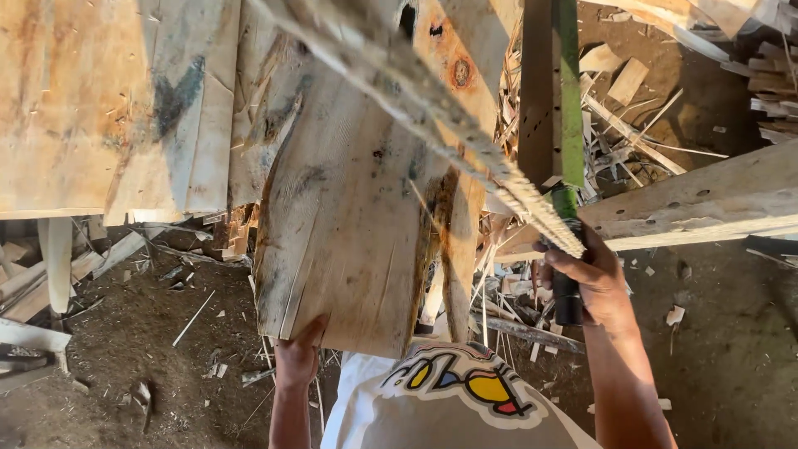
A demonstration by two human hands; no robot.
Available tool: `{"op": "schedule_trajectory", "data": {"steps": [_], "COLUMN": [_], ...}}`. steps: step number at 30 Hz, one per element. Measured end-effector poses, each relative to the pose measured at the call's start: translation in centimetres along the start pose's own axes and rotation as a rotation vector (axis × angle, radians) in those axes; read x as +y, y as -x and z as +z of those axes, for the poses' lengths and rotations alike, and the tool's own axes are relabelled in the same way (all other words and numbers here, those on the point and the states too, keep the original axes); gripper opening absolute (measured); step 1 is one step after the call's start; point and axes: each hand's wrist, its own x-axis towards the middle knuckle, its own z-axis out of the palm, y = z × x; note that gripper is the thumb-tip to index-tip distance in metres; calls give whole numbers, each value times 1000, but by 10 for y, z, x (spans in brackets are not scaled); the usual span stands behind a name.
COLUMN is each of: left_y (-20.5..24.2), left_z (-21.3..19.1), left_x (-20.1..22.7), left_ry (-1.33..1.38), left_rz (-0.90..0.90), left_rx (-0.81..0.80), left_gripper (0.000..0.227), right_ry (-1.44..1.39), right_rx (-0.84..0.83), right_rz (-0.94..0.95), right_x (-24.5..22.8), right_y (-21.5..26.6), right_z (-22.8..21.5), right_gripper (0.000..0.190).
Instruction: Operating a wood slicing machine to produce thin strips or sheets of wood from a larger block.
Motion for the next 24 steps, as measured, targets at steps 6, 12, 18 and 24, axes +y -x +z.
{"op": "schedule_trajectory", "data": {"steps": [6, 12, 18, 24], "left_y": [-18, -48, -71, -102], "left_z": [-2, 1, 39, 63], "left_x": [3, -15, -5, -18], "left_ry": [-17, -34, -65, -24], "left_rz": [-10, 13, 31, 9], "left_rx": [5, -90, -149, -126], "left_gripper": [37, 31, 22, 25], "right_ry": [18, 32, 78, 101], "right_rx": [93, 217, 247, 240], "right_rz": [30, 89, 130, 155], "right_x": [10, 30, 29, 60], "right_y": [-1, -1, -2, -6], "right_z": [4, 12, 13, -3], "right_gripper": [64, 68, 74, 76]}}
